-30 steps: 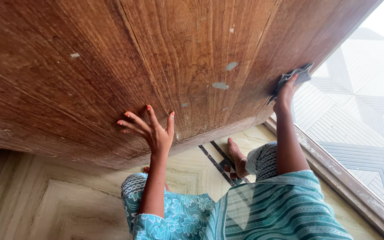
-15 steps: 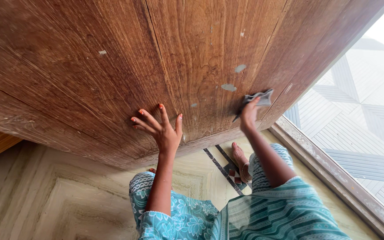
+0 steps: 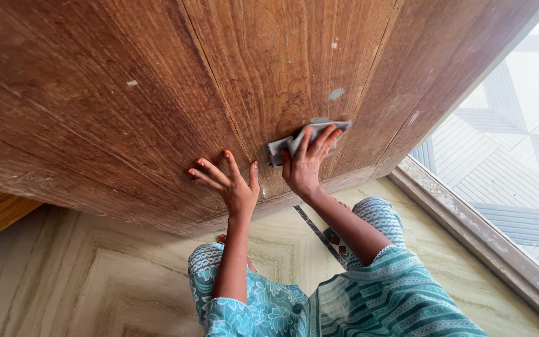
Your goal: The person sits on the floor and wipes the surface of a wooden door using a gray cloth. They move the cloth back and forth across the door, focusing on different areas to clean the surface.
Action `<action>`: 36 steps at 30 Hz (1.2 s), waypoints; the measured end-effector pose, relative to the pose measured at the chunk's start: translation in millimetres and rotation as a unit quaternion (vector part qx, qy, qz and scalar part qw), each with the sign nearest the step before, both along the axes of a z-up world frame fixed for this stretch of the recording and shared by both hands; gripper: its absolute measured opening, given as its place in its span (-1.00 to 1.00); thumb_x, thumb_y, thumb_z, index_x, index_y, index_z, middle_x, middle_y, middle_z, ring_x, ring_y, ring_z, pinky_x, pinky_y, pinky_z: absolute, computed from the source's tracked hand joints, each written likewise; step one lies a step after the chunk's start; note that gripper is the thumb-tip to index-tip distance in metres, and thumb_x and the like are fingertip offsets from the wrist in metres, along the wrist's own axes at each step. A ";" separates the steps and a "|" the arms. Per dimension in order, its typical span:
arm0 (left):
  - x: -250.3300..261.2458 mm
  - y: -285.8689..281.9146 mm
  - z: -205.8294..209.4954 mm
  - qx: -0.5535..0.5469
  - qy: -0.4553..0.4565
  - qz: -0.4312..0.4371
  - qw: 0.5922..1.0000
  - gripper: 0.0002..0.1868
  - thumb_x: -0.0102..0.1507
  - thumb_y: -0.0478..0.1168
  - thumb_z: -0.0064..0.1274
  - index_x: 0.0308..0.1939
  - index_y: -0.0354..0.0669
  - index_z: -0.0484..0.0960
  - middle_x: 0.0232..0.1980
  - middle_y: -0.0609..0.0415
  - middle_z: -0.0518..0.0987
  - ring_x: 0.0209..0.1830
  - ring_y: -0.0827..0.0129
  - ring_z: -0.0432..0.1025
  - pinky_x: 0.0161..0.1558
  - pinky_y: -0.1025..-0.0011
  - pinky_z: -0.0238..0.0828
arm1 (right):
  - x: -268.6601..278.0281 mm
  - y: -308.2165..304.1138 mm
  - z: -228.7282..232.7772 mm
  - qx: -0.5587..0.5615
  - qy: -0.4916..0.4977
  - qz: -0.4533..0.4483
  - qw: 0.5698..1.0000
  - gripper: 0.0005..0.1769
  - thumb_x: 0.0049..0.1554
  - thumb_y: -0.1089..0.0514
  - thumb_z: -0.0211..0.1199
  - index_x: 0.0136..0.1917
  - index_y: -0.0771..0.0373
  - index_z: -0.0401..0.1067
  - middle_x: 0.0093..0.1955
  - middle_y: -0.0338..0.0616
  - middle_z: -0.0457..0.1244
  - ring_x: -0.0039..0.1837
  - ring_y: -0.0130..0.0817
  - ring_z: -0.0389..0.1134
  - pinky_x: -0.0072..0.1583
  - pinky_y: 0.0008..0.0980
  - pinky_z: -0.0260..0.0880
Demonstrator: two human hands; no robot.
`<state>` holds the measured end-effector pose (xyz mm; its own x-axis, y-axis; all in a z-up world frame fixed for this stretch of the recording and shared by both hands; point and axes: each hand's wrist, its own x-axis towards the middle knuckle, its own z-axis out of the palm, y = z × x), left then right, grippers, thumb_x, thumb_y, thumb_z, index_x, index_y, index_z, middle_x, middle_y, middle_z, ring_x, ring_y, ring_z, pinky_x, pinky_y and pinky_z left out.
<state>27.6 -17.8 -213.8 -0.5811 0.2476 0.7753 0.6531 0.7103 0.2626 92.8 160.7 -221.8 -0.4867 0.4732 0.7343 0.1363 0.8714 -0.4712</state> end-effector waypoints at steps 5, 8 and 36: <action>-1.4 -2.9 -3.9 -0.009 0.002 -0.001 1.000 -0.01 0.39 0.21 0.13 0.69 0.32 -0.20 0.67 -0.34 -0.56 0.60 -0.59 -0.66 0.34 -0.73 -0.47 | 4.2 38.3 9.3 0.210 -0.026 0.056 0.976 -0.03 0.15 -0.11 0.35 0.68 -0.31 -0.09 0.72 0.26 -0.52 0.66 0.53 -0.60 0.52 0.62 -0.42; -0.8 -5.5 -4.8 -0.017 0.000 -0.004 1.000 -0.01 0.39 0.22 0.13 0.69 0.31 -0.21 0.67 -0.34 -0.56 0.59 -0.59 -0.66 0.34 -0.74 -0.47 | 12.5 80.3 17.3 0.264 -0.023 0.081 0.961 -0.02 0.15 -0.32 0.42 0.68 -0.41 -0.03 0.74 0.16 -0.46 0.67 0.45 -0.54 0.51 0.58 -0.39; -0.3 -3.0 -4.5 -0.023 -0.009 -0.002 1.000 -0.03 0.41 0.20 0.09 0.70 0.30 -0.23 0.66 -0.33 -0.59 0.58 -0.56 -0.69 0.34 -0.73 -0.49 | 5.5 116.3 -94.2 -0.756 0.082 -0.006 0.649 0.09 0.03 -0.69 -0.38 0.65 -0.18 -0.37 0.55 0.04 0.06 0.38 0.02 0.25 0.11 0.11 0.41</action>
